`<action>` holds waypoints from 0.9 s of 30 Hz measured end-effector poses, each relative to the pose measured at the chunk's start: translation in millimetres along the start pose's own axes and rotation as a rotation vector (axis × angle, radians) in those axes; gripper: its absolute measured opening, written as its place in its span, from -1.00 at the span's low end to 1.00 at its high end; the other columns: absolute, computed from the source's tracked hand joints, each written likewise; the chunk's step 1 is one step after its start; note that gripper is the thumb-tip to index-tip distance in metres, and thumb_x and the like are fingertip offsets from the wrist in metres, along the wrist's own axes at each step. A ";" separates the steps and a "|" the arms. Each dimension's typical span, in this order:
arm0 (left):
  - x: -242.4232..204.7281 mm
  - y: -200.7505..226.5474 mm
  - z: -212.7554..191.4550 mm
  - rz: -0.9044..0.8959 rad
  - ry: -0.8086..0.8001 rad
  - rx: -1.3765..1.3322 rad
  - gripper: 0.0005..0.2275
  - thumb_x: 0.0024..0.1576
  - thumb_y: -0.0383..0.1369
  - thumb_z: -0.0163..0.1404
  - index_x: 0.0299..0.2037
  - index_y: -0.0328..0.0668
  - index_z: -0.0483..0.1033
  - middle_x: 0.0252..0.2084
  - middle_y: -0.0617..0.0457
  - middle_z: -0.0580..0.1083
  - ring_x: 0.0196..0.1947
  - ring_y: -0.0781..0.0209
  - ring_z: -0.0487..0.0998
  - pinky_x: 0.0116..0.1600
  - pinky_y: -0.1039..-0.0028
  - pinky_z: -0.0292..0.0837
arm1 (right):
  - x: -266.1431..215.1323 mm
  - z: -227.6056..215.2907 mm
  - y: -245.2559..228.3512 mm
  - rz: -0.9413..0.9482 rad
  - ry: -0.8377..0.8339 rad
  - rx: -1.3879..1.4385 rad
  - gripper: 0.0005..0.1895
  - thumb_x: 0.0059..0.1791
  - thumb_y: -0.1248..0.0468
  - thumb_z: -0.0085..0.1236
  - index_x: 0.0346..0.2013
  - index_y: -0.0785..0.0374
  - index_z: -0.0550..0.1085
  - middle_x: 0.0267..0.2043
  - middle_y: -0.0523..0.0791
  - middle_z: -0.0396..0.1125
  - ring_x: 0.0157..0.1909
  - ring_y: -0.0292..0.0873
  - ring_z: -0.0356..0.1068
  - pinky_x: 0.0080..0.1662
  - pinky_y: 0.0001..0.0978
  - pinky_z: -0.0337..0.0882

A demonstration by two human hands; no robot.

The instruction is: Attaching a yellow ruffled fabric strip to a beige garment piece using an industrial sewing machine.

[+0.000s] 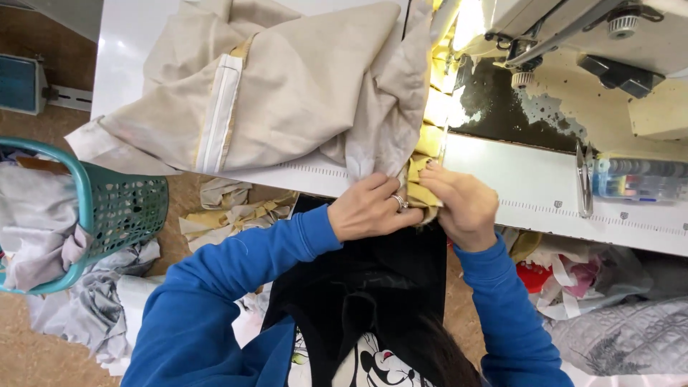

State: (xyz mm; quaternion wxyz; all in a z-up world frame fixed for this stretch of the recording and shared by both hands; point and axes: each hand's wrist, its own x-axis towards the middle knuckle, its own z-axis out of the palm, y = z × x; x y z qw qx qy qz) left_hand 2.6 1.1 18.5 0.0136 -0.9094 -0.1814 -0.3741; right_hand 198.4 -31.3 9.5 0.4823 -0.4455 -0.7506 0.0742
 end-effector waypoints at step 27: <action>68.9 -137.6 38.1 -0.046 -0.376 0.122 -0.73 0.28 -0.12 -0.09 -0.09 0.00 0.65 -0.03 0.01 0.63 -0.02 0.03 0.57 0.19 -0.17 0.20 | 30.7 3.3 33.2 0.195 -0.185 -0.122 -0.67 -0.03 0.54 0.01 -0.06 0.22 0.58 -0.12 -0.03 0.54 -0.10 0.08 0.51 -0.02 -0.11 0.48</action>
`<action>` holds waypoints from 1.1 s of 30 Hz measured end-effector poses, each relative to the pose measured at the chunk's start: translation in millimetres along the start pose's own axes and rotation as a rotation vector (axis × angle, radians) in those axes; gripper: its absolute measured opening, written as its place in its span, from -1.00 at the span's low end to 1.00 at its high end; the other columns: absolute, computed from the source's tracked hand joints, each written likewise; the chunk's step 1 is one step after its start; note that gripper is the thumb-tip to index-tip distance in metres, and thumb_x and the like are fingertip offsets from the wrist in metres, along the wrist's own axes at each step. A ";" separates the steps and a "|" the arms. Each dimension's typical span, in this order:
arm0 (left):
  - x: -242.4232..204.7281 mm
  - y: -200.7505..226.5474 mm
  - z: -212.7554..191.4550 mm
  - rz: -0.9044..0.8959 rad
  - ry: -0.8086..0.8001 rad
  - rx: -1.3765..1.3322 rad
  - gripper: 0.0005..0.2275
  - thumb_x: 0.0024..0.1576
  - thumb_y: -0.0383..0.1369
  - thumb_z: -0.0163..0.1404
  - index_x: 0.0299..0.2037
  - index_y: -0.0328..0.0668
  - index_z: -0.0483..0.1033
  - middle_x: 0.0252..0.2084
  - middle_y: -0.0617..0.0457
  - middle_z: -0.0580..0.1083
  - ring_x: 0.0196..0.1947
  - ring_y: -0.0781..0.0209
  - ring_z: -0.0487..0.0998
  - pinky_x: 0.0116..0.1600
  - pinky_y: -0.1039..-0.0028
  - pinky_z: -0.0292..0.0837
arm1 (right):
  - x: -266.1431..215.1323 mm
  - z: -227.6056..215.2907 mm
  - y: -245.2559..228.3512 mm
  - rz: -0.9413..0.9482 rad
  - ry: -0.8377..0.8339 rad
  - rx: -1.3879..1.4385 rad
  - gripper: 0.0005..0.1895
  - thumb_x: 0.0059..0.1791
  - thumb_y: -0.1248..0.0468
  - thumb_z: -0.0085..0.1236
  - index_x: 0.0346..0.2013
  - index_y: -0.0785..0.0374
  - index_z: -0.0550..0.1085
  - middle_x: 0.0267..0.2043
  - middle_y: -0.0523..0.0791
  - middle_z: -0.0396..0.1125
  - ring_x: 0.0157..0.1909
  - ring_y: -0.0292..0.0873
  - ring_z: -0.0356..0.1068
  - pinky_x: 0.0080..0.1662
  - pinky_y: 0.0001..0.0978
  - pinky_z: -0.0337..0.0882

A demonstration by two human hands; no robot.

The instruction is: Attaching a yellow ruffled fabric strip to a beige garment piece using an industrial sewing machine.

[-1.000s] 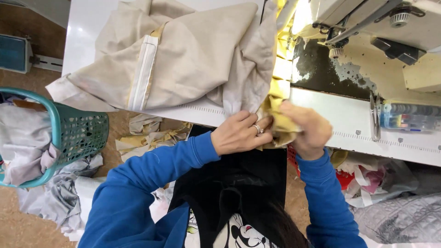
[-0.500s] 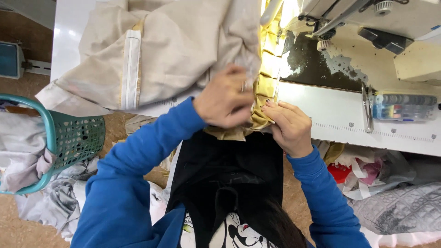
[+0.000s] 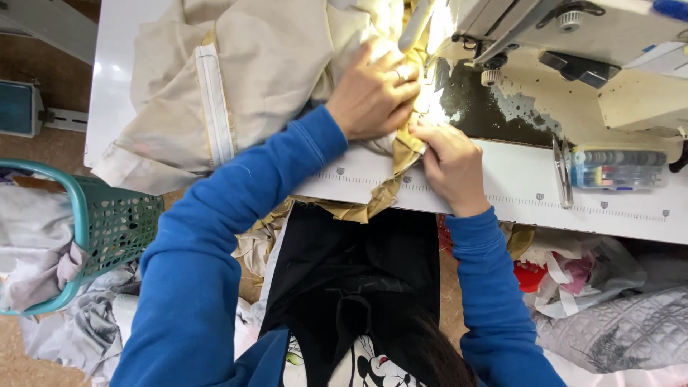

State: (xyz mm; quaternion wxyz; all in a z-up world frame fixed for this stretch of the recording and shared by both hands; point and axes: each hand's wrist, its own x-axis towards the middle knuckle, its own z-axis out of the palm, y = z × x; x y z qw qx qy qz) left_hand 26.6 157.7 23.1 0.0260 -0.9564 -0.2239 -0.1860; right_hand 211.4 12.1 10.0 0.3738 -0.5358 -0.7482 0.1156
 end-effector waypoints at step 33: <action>-66.5 107.4 -11.6 0.058 0.329 -0.071 -0.82 0.31 -0.47 -0.21 -0.25 -0.28 0.49 -0.47 -0.13 0.34 -0.36 -0.05 0.38 -0.26 0.31 0.31 | -19.5 -8.9 -17.6 -0.040 0.288 0.250 -0.45 -0.01 -0.15 0.19 -0.23 0.32 0.70 -0.40 0.00 0.54 -0.43 0.11 0.53 -0.25 -0.14 0.56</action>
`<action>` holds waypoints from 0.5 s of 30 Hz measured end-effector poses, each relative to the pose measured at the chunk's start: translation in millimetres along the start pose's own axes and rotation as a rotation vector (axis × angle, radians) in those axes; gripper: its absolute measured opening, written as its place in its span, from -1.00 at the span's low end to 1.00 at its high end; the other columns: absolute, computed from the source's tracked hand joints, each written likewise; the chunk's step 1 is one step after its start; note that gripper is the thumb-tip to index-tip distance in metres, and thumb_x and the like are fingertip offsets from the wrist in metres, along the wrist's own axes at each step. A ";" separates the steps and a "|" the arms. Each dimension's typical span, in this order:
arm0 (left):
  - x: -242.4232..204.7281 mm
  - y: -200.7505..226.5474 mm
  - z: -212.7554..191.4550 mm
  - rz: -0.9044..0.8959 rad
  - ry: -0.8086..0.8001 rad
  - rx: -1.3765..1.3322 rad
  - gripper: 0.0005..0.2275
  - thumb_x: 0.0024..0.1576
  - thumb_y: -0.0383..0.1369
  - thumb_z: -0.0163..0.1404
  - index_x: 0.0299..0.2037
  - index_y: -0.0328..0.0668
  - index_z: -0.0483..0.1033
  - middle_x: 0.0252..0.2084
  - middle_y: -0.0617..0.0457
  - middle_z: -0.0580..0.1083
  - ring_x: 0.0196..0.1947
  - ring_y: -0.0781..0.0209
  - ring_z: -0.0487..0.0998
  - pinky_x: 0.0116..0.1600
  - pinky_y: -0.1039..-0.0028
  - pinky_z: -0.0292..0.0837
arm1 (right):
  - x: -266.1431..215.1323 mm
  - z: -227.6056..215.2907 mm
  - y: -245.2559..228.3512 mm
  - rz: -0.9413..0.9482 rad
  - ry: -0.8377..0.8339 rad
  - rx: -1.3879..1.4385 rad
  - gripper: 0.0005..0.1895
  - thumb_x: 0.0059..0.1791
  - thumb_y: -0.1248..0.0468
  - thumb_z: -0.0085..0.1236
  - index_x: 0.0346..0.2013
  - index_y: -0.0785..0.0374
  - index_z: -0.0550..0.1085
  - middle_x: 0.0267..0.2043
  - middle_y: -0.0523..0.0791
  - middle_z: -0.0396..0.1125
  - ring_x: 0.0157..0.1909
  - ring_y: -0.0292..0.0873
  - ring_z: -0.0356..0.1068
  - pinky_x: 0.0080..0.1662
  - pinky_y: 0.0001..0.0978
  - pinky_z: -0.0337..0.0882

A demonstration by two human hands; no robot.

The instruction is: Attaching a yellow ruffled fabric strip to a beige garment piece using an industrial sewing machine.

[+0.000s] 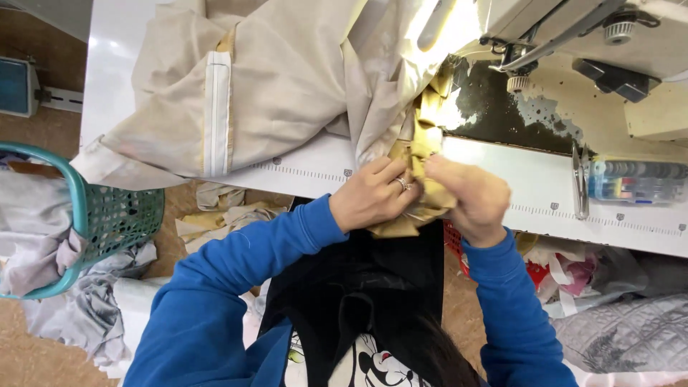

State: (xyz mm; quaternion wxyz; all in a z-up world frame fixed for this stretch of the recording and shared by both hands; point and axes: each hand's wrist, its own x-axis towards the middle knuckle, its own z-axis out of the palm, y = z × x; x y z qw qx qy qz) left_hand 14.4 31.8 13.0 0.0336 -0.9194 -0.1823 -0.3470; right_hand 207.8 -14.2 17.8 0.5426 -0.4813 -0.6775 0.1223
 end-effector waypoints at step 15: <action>-0.6 -29.8 -13.9 -0.158 -0.218 -0.498 -0.91 0.02 -0.38 0.09 -0.44 -0.24 0.53 -0.49 -0.09 0.46 -0.30 -0.12 0.57 -0.24 0.24 0.52 | -7.2 10.3 -5.1 -0.142 -0.196 -0.252 -0.66 0.12 0.04 0.06 -0.14 0.21 0.65 -0.17 -0.15 0.58 -0.14 -0.02 0.58 -0.10 -0.25 0.61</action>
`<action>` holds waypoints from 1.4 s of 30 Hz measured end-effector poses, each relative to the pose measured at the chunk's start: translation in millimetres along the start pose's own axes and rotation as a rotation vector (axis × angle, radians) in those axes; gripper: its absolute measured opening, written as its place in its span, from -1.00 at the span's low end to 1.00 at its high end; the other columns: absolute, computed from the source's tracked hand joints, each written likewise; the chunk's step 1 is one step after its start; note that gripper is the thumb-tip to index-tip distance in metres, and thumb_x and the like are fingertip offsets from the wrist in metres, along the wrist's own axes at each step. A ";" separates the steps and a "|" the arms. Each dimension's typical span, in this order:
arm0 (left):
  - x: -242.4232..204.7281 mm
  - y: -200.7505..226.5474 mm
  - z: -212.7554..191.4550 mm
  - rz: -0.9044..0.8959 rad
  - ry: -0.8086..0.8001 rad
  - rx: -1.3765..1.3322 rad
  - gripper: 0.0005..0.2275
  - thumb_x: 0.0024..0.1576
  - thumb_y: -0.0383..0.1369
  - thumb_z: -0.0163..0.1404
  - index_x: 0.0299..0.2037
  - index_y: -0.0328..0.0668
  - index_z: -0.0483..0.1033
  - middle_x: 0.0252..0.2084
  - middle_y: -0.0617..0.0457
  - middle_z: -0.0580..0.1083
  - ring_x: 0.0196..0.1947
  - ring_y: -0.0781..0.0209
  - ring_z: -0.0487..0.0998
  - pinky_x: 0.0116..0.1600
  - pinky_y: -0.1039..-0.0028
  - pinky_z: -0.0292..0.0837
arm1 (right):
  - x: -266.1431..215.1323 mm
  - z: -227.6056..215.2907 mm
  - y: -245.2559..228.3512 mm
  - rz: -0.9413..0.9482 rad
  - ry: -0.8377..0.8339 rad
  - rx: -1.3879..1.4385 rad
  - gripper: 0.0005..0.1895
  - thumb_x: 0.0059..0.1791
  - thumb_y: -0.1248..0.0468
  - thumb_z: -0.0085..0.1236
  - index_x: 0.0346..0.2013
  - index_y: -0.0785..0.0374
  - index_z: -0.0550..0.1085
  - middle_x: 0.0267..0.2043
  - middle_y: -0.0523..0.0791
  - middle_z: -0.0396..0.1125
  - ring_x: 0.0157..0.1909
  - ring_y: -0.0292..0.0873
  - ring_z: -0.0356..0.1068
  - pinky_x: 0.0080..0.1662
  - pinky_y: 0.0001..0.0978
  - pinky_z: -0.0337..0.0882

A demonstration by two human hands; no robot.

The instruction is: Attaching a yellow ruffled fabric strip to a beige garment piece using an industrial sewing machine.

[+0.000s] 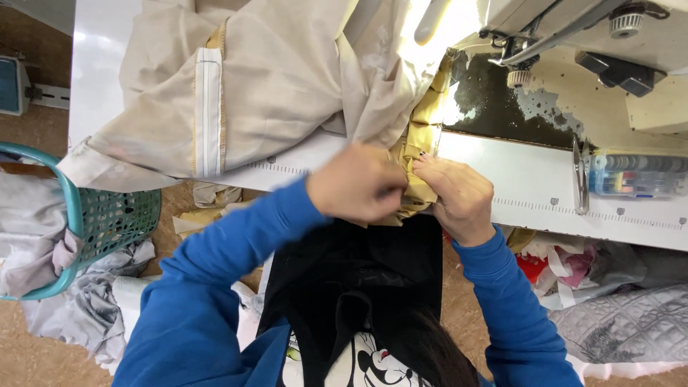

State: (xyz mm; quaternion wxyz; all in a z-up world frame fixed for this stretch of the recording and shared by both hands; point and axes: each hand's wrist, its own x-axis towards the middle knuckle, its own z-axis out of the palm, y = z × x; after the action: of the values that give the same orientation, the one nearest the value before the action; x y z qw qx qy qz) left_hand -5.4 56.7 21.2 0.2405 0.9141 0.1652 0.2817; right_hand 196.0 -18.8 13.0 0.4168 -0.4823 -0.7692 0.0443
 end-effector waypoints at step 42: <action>29.5 -37.2 -46.8 0.373 -0.157 0.658 -0.76 0.17 -0.29 0.11 -0.57 -0.03 0.58 -0.56 0.09 0.56 -0.32 0.14 0.63 0.34 0.10 0.25 | 22.9 -2.3 64.9 0.443 0.018 0.317 -0.72 0.24 0.35 -0.12 -0.18 0.27 0.58 -0.29 0.01 0.51 -0.16 0.07 0.56 0.05 -0.07 0.52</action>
State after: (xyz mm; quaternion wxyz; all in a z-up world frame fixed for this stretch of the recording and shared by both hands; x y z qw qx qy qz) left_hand -16.2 116.7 48.2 -0.1093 0.9755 0.0587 0.1817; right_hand 239.0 32.8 -2.3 0.4742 -0.5680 -0.6245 0.2499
